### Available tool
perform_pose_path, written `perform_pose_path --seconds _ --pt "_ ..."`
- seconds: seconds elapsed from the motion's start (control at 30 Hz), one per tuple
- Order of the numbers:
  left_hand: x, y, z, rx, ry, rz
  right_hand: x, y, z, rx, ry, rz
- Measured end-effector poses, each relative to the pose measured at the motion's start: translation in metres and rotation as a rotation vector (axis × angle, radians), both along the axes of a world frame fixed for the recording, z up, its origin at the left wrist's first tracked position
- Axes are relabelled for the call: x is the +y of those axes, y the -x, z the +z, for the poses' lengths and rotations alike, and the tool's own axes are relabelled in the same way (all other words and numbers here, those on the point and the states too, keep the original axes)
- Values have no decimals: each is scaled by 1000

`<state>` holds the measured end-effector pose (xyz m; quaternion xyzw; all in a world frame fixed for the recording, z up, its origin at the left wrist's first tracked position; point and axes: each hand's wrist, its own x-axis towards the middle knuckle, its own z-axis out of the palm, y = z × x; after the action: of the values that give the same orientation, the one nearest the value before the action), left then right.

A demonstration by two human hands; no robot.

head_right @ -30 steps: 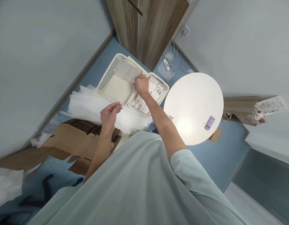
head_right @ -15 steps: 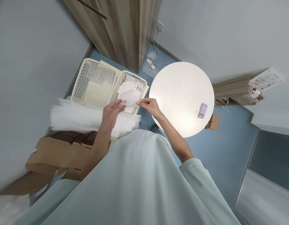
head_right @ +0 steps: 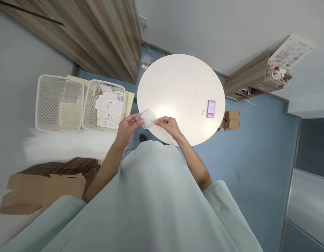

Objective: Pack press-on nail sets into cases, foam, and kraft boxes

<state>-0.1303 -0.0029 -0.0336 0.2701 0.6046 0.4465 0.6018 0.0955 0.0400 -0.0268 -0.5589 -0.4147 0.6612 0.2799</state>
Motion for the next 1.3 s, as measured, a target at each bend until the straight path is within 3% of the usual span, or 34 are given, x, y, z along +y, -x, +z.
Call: perform_pose_path --seconds 0.2,0.4,0.57,0.73,0.93,1.07,1.2,1.3 --pt "-1 -63 -3 12 -3 -154 10 -45 -7 14 -66 -79" --pt "-12 -109 -4 60 77 -162 19 -60 -19 52 -136 15" --pt "-14 -94 -6 86 81 -135 18 -77 -24 79 -129 135" --pt "-11 -78 -10 109 59 -203 19 -82 -32 21 -221 242" --pt "-9 -80 -13 186 27 -88 6 -67 -24 -479 -576 245" --pt "-8 -78 -13 198 16 -20 -21 -53 -18 -619 -725 318" --pt "-9 -73 -12 189 8 -34 -41 -42 -25 -671 -722 356" --pt "-11 -66 -12 159 10 -108 -44 -40 -29 -595 -676 304"
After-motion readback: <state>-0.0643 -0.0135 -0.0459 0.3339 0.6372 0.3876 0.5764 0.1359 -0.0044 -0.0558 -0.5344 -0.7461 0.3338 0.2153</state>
